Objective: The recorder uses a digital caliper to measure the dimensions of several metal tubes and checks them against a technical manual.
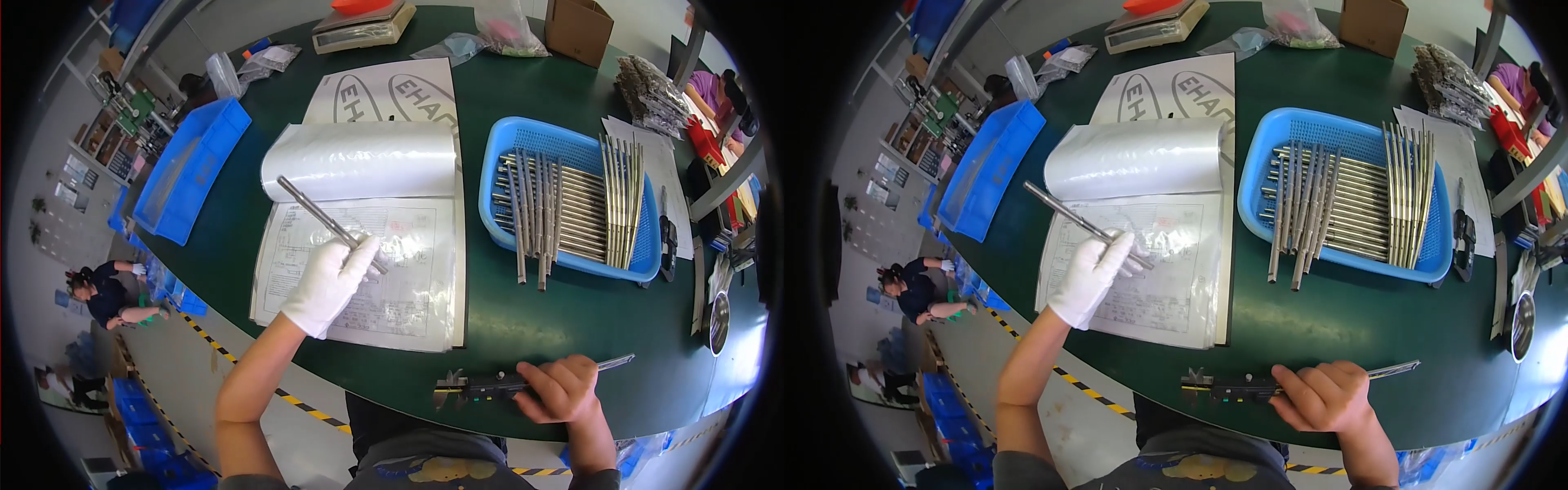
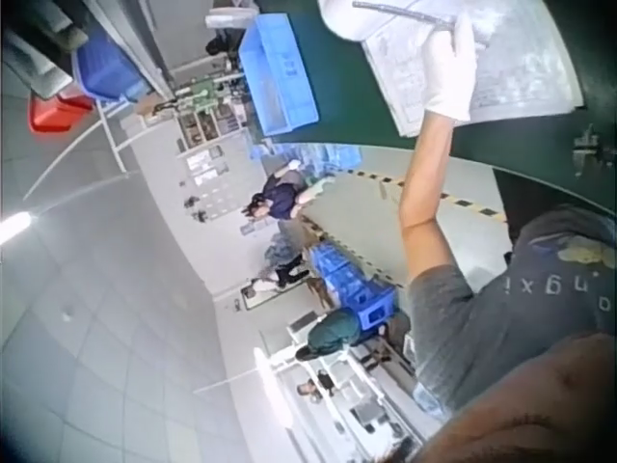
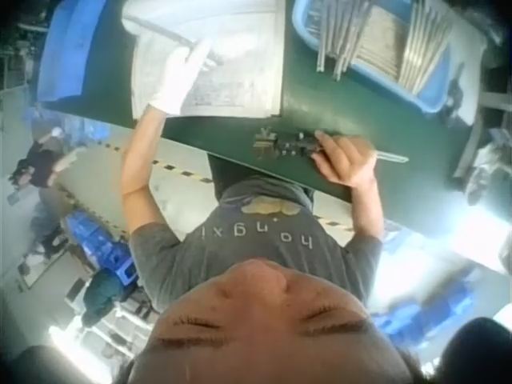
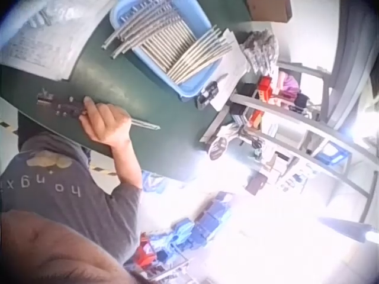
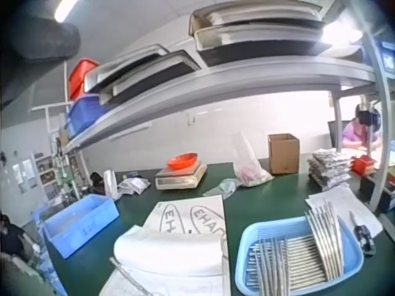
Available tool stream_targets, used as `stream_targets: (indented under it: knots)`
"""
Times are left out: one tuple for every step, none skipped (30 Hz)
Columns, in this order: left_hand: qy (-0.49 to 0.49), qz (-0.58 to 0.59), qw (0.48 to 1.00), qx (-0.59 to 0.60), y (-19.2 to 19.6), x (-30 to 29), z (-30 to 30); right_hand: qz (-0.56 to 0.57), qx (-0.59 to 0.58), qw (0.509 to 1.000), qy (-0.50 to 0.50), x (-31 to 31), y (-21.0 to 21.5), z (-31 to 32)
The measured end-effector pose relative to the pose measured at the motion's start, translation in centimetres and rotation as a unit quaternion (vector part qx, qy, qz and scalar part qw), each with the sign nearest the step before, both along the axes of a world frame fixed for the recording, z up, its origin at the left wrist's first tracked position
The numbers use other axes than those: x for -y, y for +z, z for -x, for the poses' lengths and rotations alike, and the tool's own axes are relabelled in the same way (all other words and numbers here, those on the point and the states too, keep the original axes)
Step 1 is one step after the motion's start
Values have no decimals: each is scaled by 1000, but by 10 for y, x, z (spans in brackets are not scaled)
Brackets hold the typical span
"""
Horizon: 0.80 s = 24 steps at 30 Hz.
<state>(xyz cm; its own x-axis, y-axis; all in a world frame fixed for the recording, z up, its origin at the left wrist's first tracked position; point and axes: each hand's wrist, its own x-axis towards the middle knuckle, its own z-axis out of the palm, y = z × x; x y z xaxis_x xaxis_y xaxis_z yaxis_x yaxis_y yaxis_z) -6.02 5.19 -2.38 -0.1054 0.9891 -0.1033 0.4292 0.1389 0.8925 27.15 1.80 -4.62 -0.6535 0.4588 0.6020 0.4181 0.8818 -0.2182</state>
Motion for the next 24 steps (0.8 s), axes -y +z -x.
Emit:
stream_targets:
  knots:
    - [-1, 15, 1000, -3, -10, -2, 3, -1, 1, 1000, -3, -1, 0, 0]
    - [-1, 30, 1000, -6, -14, -1, 5, -2, 1, 1000, -6, -1, 1, 0]
    - [-3, 31, 1000, -4, -14, -3, 4, -1, 3, 1000, -8, -2, 0, 0]
    - [4, 32, 999, -3, -15, -4, 3, 7, 7, 1000, -13, -2, -1, -1]
    - [12, 34, 999, -1, -15, -4, 2, 15, 10, 1000, -18, -2, -1, -1]
    - [9, 35, 999, -1, -15, -3, 2, 15, 10, 1000, -21, -2, -1, -1]
    - [40, 68, 996, 53, -17, 0, 1, 20, 13, 999, -27, -2, 0, -2]
    - [70, 101, 987, 106, -19, 4, 0, 26, 17, 999, -33, -2, 0, -2]
    - [67, 105, 986, 107, -21, 9, -3, 29, 18, 999, -36, -2, 1, -2]
    - [61, 89, 974, 200, -24, 16, -9, 39, 22, 998, -43, -3, 2, -2]
    - [55, 73, 952, 293, -27, 23, -15, 50, 27, 997, -50, -3, 2, -1]
    - [69, 51, 943, 322, -25, 28, -28, 54, 34, 996, -54, -3, 3, -1]
    - [68, 56, 941, 326, -25, 35, -38, 55, 30, 996, -63, -3, 3, -1]
    - [86, 29, 934, 345, -25, 42, -47, 55, 27, 996, -71, -3, 3, -1]
    - [103, 3, 925, 365, -26, 49, -55, 59, 34, 995, -74, -4, 3, -2]
    - [114, 23, 919, 377, -25, 57, -59, 65, 42, 994, -72, -4, 2, -3]
    - [115, 28, 916, 382, -25, 63, -65, 71, 50, 994, -69, -5, 2, -3]
    - [128, 26, 908, 398, -25, 69, -71, 76, 56, 993, -70, -4, 2, -3]
    - [141, 24, 900, 412, -26, 72, -77, 85, 67, 992, -61, -4, 2, -3]
    - [132, 4, 893, 430, -27, 74, -81, 95, 77, 991, -52, -4, 2, -2]
    - [135, 8, 891, 433, -28, 75, -82, 99, 82, 990, -51, -4, 2, -1]
    - [128, 3, 897, 423, -29, 77, -83, 107, 83, 990, -47, -4, 4, -1]
    - [121, -3, 903, 413, -29, 78, -84, 115, 84, 989, -43, -3, 5, 0]
    - [123, -1, 901, 415, -30, 78, -84, 117, 87, 988, -42, -3, 5, 0]
